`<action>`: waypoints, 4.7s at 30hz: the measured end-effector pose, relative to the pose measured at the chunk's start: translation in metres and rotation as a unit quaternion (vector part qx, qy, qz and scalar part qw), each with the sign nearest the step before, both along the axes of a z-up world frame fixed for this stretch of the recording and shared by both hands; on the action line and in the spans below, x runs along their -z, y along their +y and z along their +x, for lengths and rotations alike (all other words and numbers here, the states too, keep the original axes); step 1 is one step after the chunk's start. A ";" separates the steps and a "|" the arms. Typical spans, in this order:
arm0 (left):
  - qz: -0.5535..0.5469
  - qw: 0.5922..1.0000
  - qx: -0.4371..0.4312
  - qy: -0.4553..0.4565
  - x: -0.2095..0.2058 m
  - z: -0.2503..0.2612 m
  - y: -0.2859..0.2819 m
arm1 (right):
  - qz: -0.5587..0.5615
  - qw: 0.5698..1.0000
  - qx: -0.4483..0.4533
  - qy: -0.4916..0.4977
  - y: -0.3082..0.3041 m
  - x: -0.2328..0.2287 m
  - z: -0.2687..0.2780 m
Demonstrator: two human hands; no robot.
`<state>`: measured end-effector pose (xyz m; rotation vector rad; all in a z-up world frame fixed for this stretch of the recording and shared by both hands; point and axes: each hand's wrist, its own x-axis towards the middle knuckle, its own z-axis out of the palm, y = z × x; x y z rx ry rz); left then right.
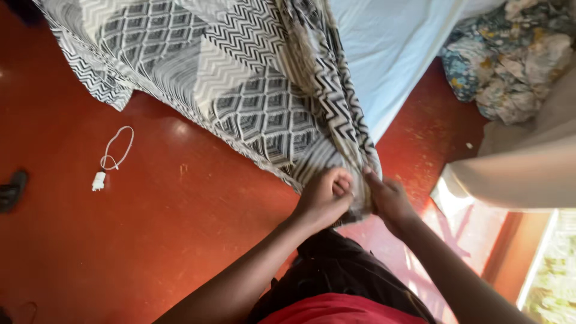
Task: The person folds a patterned bedsheet on a bed by hand. They repeatedly gather, align, and fold sections of the sheet, smoothing it as they work. The sheet remains on the bed throughout the clip.
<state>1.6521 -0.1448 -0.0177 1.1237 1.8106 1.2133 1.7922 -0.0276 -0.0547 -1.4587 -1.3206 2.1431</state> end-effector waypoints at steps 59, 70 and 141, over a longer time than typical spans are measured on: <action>-0.054 0.982 -0.046 -0.173 -0.048 0.001 0.268 | 0.232 0.954 -0.012 0.189 0.299 -0.064 0.008; -0.089 0.990 -0.102 0.046 -0.087 -0.030 0.379 | 0.462 0.856 -0.210 0.097 0.316 -0.143 0.016; -0.116 0.976 0.016 0.186 -0.085 -0.161 0.914 | 0.225 0.928 -0.253 0.157 0.857 -0.116 -0.084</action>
